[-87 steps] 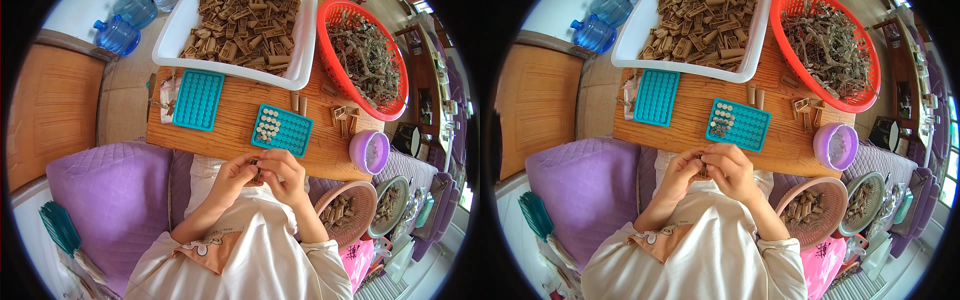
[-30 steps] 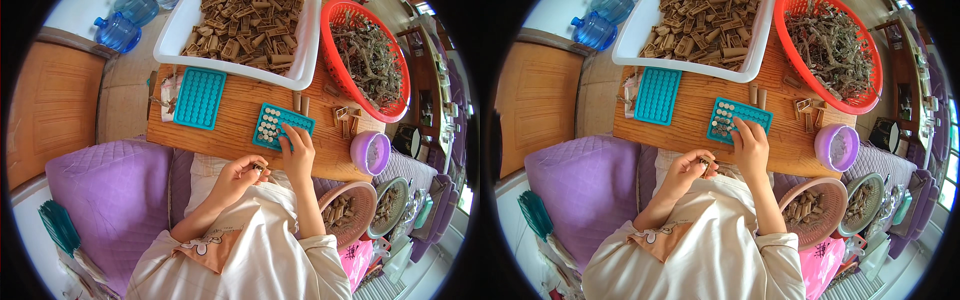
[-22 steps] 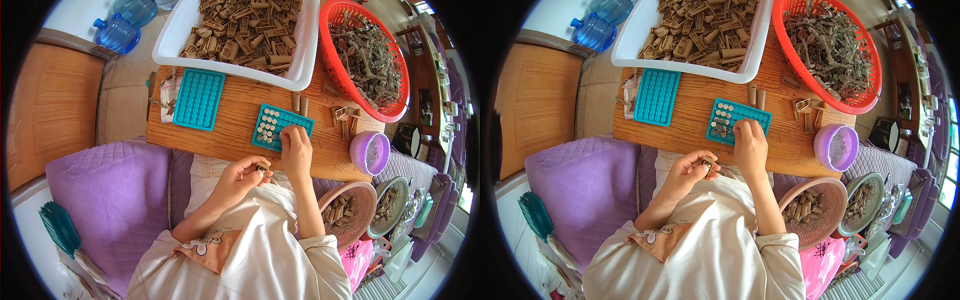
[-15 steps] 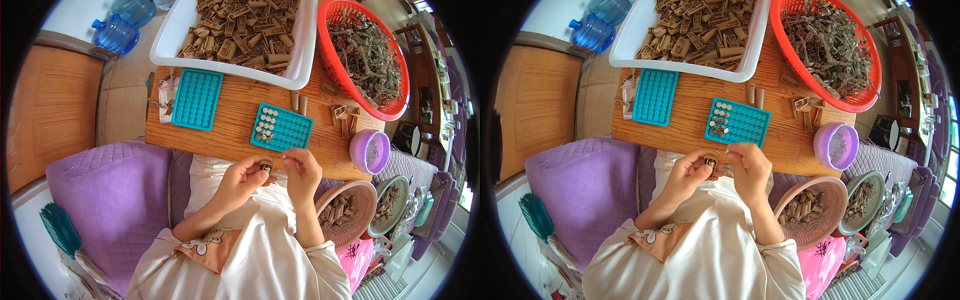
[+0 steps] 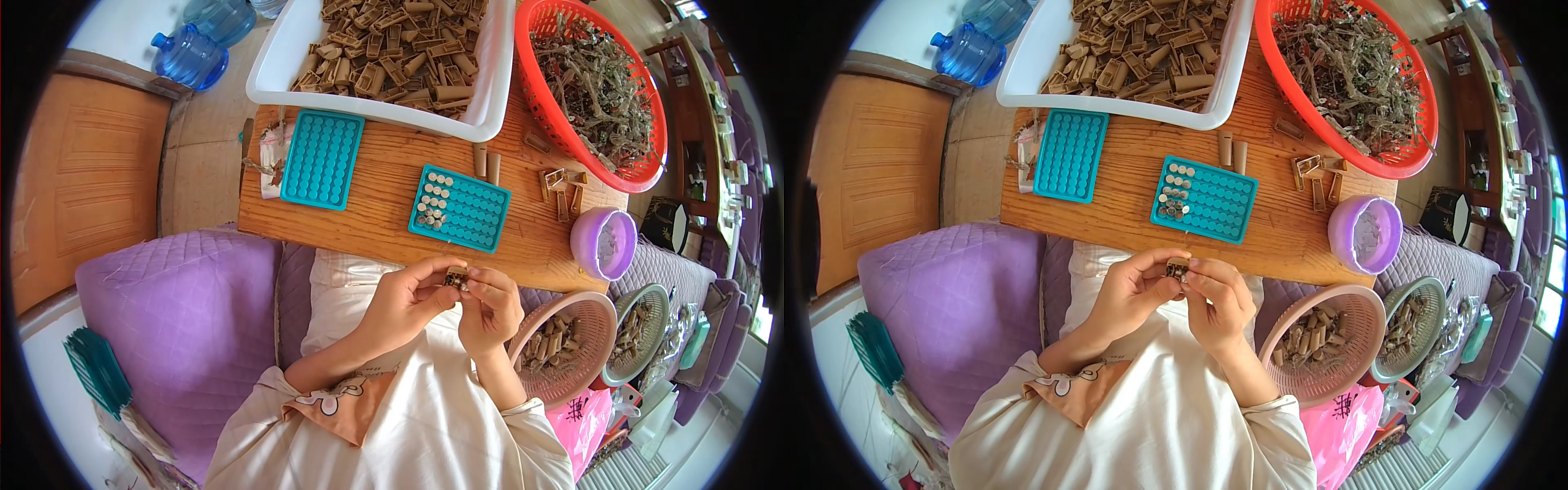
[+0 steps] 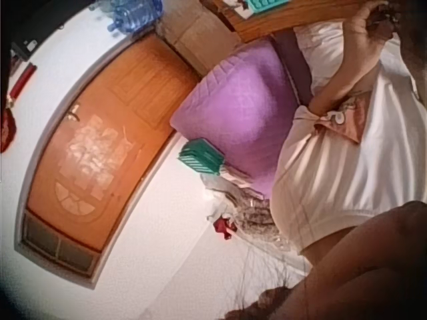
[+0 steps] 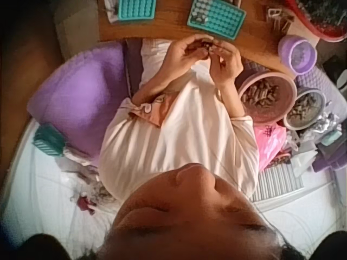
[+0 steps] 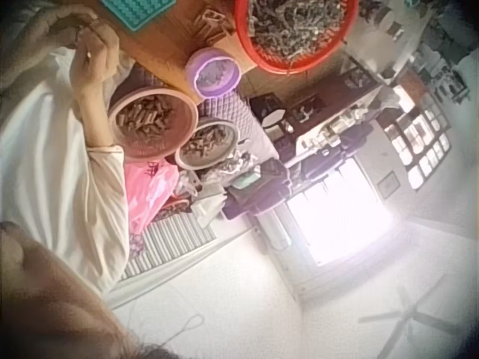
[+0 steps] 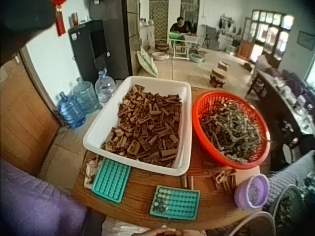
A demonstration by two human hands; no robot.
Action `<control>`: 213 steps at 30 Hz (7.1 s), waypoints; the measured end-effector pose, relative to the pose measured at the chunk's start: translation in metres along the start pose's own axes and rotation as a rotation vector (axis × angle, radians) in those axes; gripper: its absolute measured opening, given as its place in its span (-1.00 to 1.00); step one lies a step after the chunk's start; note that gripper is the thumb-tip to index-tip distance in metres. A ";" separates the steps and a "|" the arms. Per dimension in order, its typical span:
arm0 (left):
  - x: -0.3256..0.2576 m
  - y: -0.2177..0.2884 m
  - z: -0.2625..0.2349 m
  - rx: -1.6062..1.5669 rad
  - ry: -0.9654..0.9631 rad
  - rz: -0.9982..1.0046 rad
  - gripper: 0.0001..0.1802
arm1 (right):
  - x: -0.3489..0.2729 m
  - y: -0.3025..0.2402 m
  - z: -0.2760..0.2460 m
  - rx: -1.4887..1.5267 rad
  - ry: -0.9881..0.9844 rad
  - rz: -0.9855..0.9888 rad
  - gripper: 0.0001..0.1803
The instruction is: Assembling small brown plastic components with small white circular pieces and colored strips at a table.
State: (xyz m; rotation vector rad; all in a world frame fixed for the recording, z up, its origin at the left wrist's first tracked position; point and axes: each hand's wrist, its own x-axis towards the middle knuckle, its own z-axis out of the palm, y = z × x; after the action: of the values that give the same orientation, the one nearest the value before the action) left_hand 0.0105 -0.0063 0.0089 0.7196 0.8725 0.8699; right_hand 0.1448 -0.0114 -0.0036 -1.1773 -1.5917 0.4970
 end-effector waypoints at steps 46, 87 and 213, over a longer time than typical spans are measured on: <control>0.004 0.013 -0.015 0.252 -0.249 0.011 -0.74 | 0.072 0.017 -0.032 0.389 -0.869 0.463 -0.71; 0.025 0.016 -0.012 -0.385 0.149 0.249 -0.53 | 0.102 0.109 -0.008 -0.617 -0.306 0.403 -0.80; 0.025 0.009 -0.006 -1.020 -0.269 0.006 -0.63 | 0.083 0.066 -0.170 -0.468 0.057 0.456 -0.87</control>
State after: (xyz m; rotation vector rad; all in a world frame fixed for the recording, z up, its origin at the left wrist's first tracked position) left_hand 0.0117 0.0202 0.0050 -0.0636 0.1126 1.0468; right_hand 0.3292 0.0491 0.0475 -1.9141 -1.4277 0.3800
